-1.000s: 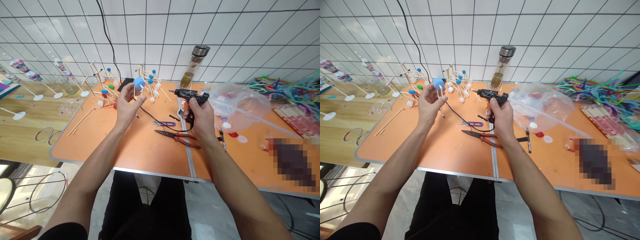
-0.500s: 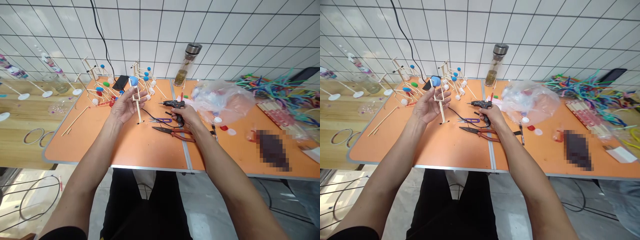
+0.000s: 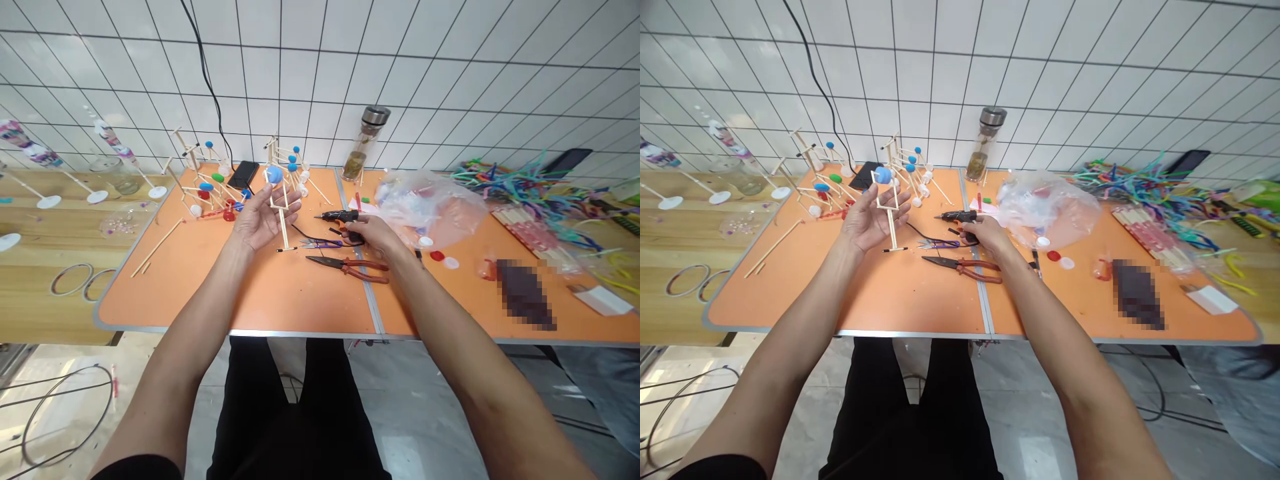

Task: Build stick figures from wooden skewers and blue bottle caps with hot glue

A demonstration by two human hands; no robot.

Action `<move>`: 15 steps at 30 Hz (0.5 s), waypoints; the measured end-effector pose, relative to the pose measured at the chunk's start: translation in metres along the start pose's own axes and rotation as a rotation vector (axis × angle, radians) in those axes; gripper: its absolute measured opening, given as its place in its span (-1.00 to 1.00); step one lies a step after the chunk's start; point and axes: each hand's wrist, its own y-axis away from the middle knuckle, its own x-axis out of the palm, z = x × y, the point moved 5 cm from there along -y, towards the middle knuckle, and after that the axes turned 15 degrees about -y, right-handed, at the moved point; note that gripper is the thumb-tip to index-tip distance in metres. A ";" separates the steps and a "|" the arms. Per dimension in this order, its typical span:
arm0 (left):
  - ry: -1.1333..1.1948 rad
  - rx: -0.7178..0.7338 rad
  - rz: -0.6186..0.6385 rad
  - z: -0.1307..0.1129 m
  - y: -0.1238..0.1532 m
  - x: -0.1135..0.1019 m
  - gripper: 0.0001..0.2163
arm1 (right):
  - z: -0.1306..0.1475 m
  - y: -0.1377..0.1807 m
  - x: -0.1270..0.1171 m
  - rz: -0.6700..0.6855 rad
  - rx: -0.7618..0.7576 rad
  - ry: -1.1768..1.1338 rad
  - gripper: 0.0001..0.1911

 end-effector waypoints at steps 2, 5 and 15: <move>0.022 0.004 0.032 -0.001 0.001 0.002 -0.59 | 0.005 0.002 -0.004 0.006 -0.069 0.187 -0.93; 0.038 0.005 0.048 0.000 0.002 0.005 -0.58 | 0.014 0.008 -0.008 -0.032 -0.195 0.506 -0.96; 0.066 -0.079 0.084 0.012 0.002 0.014 -0.51 | 0.036 0.064 0.071 0.043 -1.052 0.797 -0.77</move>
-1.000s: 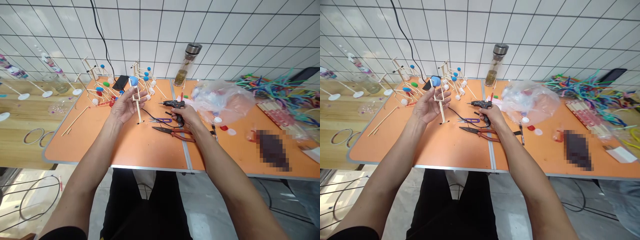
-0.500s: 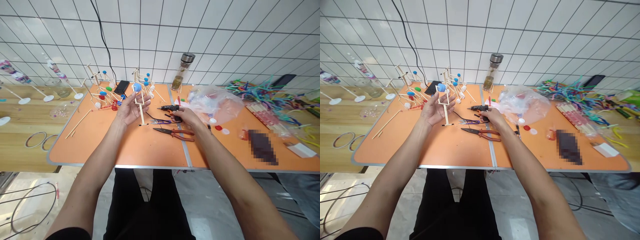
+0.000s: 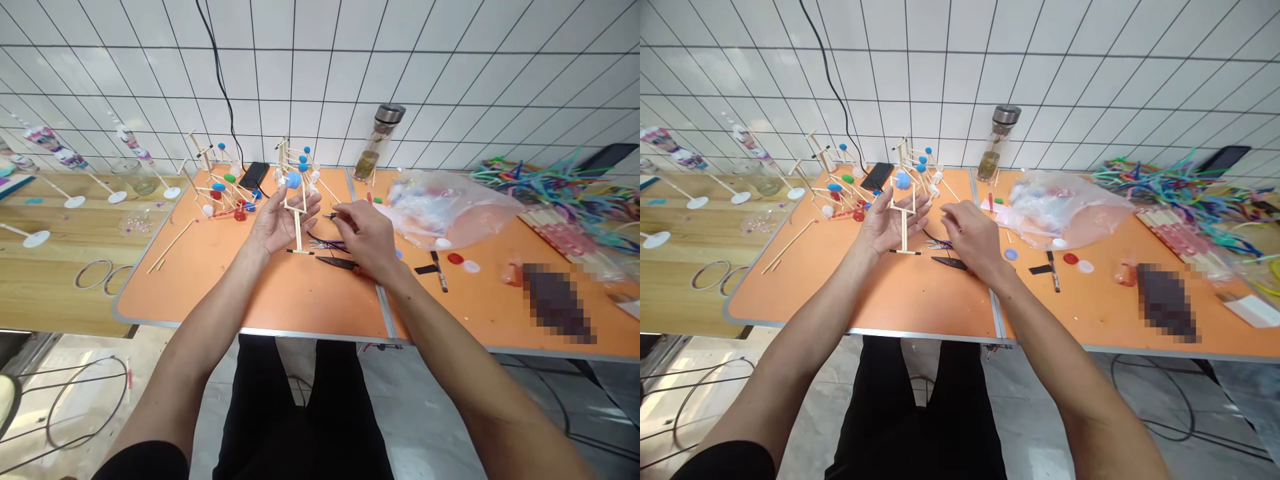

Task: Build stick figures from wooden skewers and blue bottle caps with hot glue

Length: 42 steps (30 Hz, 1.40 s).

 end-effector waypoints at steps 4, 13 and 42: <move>0.022 -0.071 -0.004 0.004 0.000 0.006 -0.43 | 0.016 -0.004 0.023 0.049 -0.172 0.004 -0.82; 0.111 -0.214 0.005 0.022 -0.007 0.011 -0.31 | 0.012 -0.006 0.041 0.044 -0.184 0.021 -0.79; 0.107 -0.386 -0.103 0.048 -0.002 0.022 -0.26 | -0.023 -0.010 0.032 -0.114 -0.036 0.151 -0.75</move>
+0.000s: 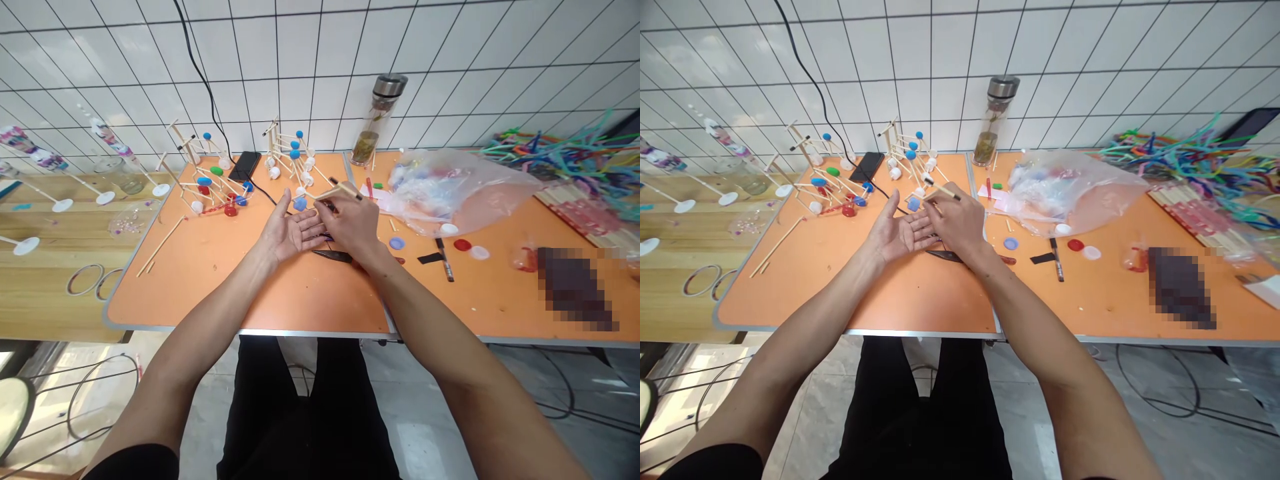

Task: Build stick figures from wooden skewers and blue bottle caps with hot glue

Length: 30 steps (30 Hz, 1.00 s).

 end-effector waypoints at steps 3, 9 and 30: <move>-0.144 -0.045 -0.041 0.005 -0.001 0.000 -0.27 | -0.014 -0.005 -0.011 0.010 0.099 0.023 -0.77; -0.602 0.155 -0.206 -0.005 0.000 -0.006 -0.45 | -0.034 -0.011 -0.030 0.057 0.171 0.042 -0.81; -1.008 0.916 -0.396 -0.049 0.021 0.000 -0.78 | -0.008 -0.004 -0.017 0.270 0.026 -0.109 -0.77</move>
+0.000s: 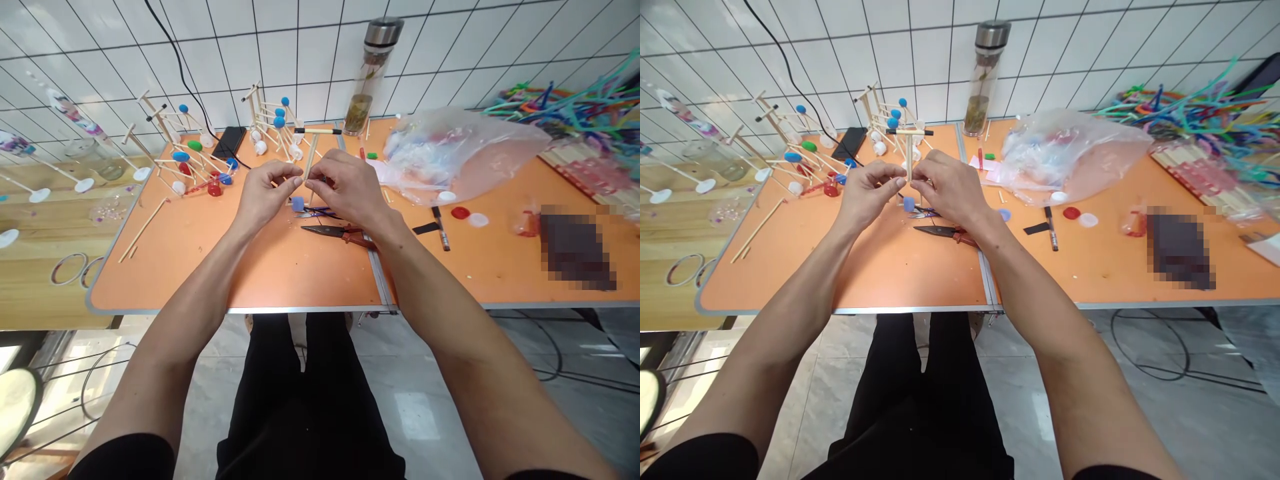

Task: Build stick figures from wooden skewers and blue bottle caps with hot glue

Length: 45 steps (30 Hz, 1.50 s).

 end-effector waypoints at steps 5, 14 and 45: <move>-0.001 0.005 0.047 -0.004 0.001 0.000 -0.81 | 0.005 0.001 0.003 0.021 -0.015 0.004 -0.76; -0.052 0.034 0.041 -0.003 0.000 0.000 -0.89 | 0.008 0.003 0.007 -0.001 -0.039 0.000 -0.76; 0.040 -0.121 -0.237 0.037 -0.030 -0.052 -0.75 | 0.007 0.019 0.023 -0.010 -0.115 0.079 -0.64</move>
